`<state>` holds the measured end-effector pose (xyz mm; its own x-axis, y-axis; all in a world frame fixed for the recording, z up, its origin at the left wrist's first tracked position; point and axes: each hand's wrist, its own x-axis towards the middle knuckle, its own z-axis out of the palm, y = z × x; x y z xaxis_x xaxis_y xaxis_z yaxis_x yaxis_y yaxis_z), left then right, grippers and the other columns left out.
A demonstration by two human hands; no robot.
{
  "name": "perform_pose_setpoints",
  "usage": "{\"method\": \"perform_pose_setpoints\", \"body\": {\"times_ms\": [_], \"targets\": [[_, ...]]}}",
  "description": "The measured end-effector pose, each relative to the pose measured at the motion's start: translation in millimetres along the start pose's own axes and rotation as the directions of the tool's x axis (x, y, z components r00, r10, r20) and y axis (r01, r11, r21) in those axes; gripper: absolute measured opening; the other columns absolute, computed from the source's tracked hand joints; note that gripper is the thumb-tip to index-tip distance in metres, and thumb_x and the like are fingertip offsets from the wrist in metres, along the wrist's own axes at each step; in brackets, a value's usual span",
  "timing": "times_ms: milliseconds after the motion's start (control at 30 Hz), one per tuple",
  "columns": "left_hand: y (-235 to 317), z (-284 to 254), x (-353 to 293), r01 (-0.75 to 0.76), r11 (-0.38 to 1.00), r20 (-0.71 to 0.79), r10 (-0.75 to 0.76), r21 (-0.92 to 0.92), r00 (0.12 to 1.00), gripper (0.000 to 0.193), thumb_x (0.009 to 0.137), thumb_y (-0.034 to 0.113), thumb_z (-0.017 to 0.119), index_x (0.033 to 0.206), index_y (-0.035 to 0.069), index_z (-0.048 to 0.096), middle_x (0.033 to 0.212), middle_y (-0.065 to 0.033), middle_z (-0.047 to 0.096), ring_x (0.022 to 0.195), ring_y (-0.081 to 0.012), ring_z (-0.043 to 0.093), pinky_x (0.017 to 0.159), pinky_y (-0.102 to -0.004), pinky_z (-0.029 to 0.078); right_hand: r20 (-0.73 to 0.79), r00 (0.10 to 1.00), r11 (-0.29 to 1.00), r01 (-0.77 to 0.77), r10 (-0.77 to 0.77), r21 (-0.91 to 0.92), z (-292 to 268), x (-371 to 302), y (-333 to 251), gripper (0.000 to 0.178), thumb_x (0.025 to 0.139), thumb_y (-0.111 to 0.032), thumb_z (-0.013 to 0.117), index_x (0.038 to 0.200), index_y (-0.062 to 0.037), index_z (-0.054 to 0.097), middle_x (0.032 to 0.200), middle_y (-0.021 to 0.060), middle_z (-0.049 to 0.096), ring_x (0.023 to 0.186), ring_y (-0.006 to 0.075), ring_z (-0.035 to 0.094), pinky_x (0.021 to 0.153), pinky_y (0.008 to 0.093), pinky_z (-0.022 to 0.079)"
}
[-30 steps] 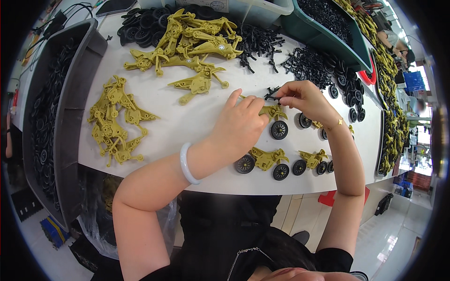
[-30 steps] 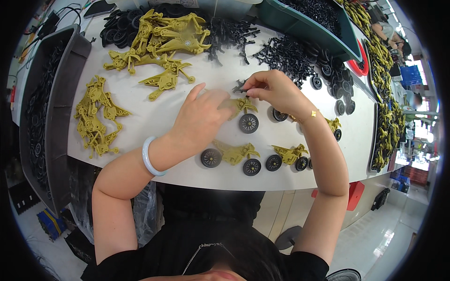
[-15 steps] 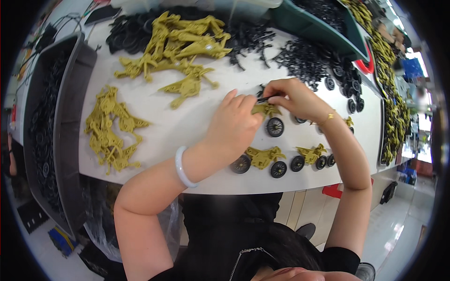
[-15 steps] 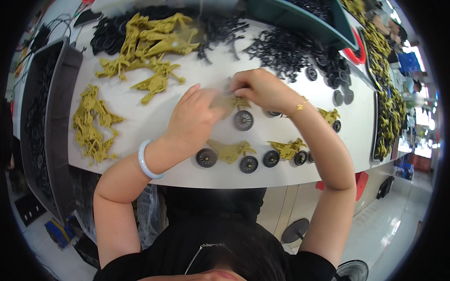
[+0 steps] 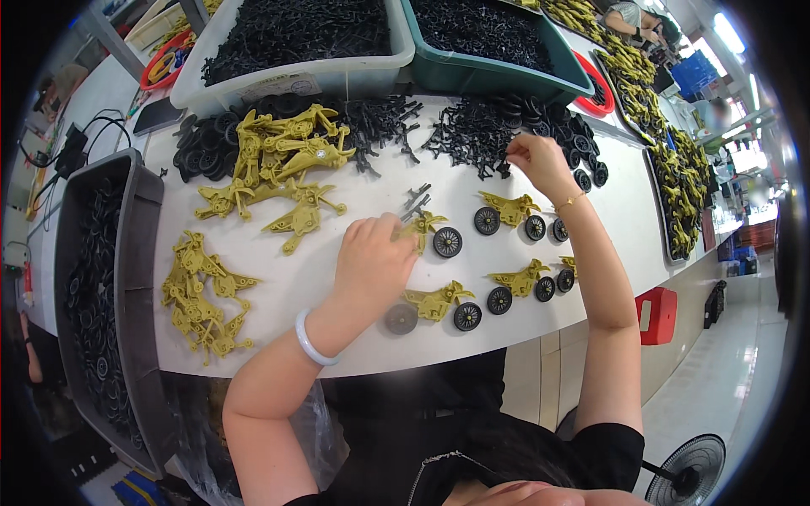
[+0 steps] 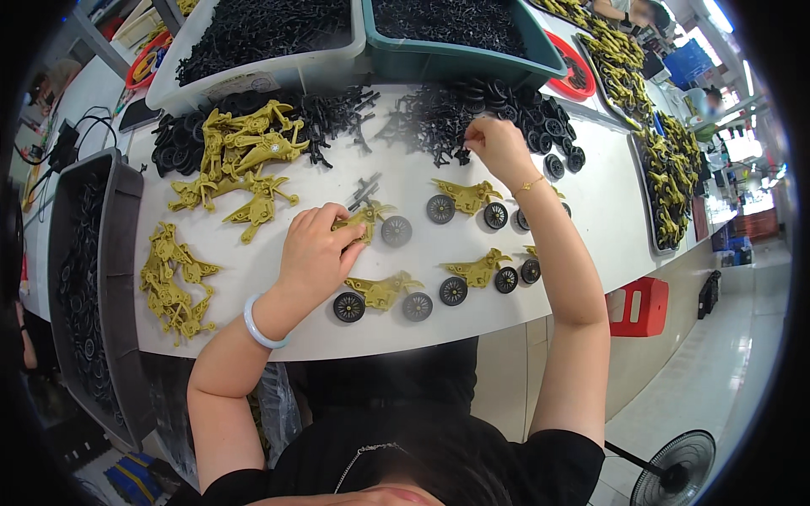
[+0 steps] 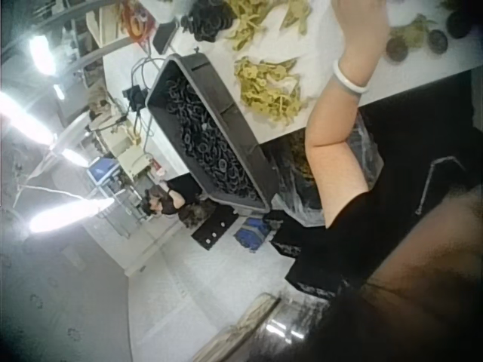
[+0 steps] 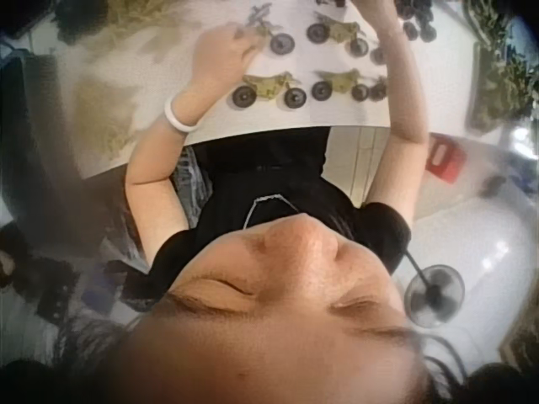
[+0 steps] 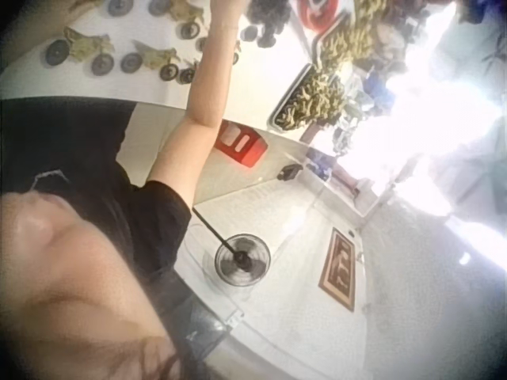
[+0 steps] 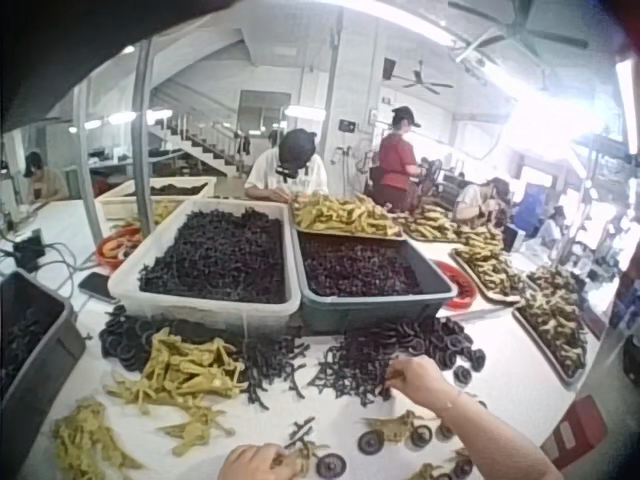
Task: Assemble small plastic toy motorcycle parts by attaching wheels to the bodies.
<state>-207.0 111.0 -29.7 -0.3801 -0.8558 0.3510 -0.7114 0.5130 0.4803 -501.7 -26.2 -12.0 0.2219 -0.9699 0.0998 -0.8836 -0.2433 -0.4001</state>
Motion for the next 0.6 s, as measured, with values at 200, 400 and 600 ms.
{"method": "perform_pose_setpoints", "body": {"times_ms": [200,400,600], "targets": [[-3.4,-2.3,-0.2,0.018,1.000,-0.010,-0.018,0.004,1.000,0.018,0.072,0.013,0.072,0.089,0.007,0.070,0.092,-0.0057,0.056,0.086,-0.0232,0.055,0.083,-0.0369,0.040,0.012,0.998,0.988,-0.070,0.069,0.138,4.7,-5.2,-1.4,0.027,0.072,0.000,0.071,0.098,-0.0040,0.065,0.072,0.0067,0.062,0.065,0.0161,0.060,0.064,0.0284,0.049],[-4.7,-2.8,1.0,0.035,0.999,-0.005,-0.035,0.018,0.999,0.018,0.071,0.013,0.072,0.088,0.008,0.070,0.091,-0.0046,0.056,0.086,-0.0222,0.055,0.083,-0.0368,0.040,0.159,0.984,0.821,-0.154,0.079,0.549,0.9,-37.1,-57.9,0.014,0.077,-0.002,0.067,0.091,0.0007,0.065,0.074,0.0070,0.064,0.068,0.0109,0.060,0.064,0.0255,0.049],[-4.6,-2.4,-0.3,0.038,0.998,-0.004,-0.038,0.052,0.999,0.018,0.070,0.013,0.074,0.087,0.009,0.070,0.090,-0.0037,0.056,0.085,-0.0209,0.055,0.083,-0.0362,0.039,0.130,0.915,0.905,0.341,-0.381,0.256,26.9,-76.6,-111.2,0.013,0.078,-0.003,0.065,0.091,-0.0054,0.066,0.083,0.0098,0.067,0.073,0.0228,0.065,0.068,0.0310,0.051]]}}
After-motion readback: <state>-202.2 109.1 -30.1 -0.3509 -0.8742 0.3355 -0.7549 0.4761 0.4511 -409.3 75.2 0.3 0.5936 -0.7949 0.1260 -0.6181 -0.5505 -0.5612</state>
